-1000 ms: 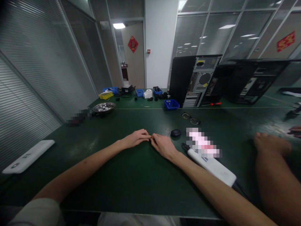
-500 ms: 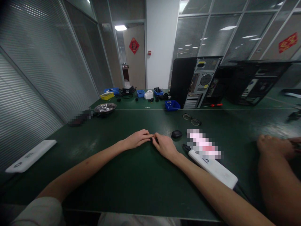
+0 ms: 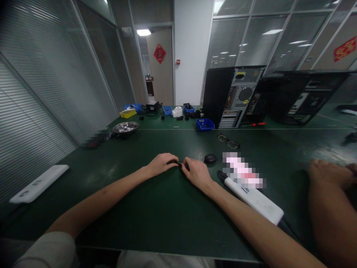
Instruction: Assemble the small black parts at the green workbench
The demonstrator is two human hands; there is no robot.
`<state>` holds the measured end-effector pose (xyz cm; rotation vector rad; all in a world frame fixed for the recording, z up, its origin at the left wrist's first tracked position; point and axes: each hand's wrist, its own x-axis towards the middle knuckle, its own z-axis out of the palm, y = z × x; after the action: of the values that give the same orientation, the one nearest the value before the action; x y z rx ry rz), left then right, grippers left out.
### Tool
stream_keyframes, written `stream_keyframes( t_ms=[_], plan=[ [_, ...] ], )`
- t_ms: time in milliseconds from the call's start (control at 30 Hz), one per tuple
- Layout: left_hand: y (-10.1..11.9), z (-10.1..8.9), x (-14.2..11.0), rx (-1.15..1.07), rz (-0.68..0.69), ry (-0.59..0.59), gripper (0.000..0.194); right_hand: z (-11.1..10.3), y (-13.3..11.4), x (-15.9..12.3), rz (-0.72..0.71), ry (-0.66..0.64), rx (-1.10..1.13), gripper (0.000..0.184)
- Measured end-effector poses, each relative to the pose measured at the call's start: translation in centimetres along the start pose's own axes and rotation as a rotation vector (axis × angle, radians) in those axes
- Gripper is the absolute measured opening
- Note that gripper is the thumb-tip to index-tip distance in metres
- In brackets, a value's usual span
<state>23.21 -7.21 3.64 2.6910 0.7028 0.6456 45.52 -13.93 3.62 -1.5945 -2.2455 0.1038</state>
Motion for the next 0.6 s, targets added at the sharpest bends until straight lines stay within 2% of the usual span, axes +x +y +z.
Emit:
stream_keyframes(
  t_ms=[167, 600],
  plan=[
    [-0.21, 0.17, -0.02, 0.042, 0.047, 0.011, 0.023, -0.19, -0.14, 0.03, 0.016, -0.022, -0.006, 0.019],
    [-0.34, 0.19, -0.05, 0.075, 0.121, 0.033, 0.031, -0.3, -0.31, -0.1, -0.003, -0.021, 0.015, 0.019]
  ],
)
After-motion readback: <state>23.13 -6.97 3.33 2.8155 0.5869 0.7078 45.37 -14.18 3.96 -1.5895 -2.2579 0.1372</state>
